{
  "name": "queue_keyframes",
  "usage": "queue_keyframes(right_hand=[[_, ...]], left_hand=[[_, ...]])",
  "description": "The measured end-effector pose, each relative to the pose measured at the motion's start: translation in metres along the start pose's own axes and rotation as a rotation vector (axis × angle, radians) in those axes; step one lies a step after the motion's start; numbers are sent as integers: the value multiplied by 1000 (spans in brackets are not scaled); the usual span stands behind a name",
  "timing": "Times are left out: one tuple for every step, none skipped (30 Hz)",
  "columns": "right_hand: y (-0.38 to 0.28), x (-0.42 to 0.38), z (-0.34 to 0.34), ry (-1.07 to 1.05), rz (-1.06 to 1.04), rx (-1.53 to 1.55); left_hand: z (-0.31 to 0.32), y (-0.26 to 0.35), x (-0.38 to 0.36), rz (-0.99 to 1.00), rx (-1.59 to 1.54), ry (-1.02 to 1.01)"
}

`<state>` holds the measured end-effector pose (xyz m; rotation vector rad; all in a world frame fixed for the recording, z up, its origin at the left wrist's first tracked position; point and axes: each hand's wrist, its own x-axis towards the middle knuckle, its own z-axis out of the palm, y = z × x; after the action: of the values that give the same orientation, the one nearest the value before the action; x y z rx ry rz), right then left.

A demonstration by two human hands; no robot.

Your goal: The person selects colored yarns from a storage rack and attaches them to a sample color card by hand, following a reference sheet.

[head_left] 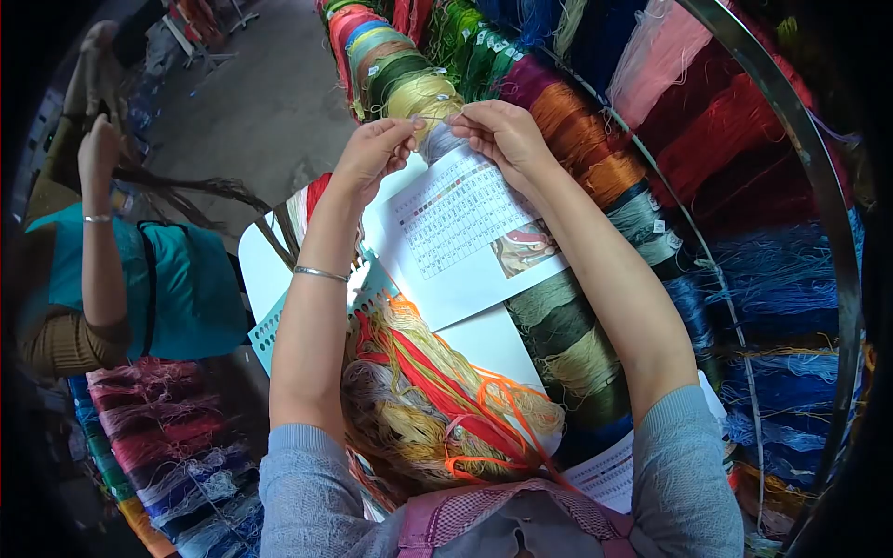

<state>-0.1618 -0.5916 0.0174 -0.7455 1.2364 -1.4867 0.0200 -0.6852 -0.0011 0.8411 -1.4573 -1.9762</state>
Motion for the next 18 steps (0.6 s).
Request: queue_keyframes(right_hand=[[0, -1, 1, -2, 0, -1], [1, -1, 1, -20, -5, -22], [2, -1, 2, -39, -9, -44], [2, -1, 4, -42, -8, -46], [3, 0, 4, -62, -25, -119], [4, 0, 4, -80, -41, -190], [6, 0, 5, -80, -41, -192], [6, -1, 5, -76, -50, -226], [6, -1, 6, -71, -61, -261], [7, -2, 6, -69, -62, -261], [6, -4, 7, -11, -60, -222], [5, -5, 7, 47, -57, -181], [9, 2, 1, 50, -57, -180], [10, 7, -1, 183, -175, -497], [12, 11, -4, 314, -293, -814], [16, 7, -11, 355, -452, -962], [19, 10, -12, 354, -451, -960], [21, 15, -11, 241, -629, -1020]], left_hand=[[1, 0, 0, -14, 10, -11], [3, 0, -1, -28, 19, -23], [5, -1, 0, -27, 16, -20], [9, -1, 1, -29, 25, -17], [12, -1, 2, -31, 32, -17], [15, -1, 3, -22, 93, 0], [18, -1, 3, -21, 91, 1], [21, -3, 4, 22, 117, 29], [23, -3, 4, 66, 144, 55], [23, -2, 5, 66, 144, 54], [22, -2, 6, 73, 141, 97], [20, -2, 6, 79, 138, 141], [15, -1, 6, 70, 109, 145], [8, 0, 5, 59, 80, 150], [2, 2, 6, 55, 29, 146], [-2, 2, 6, 52, 31, 147], [-5, 3, 5, 45, 62, 124], [-8, 5, 4, 38, 91, 103]])
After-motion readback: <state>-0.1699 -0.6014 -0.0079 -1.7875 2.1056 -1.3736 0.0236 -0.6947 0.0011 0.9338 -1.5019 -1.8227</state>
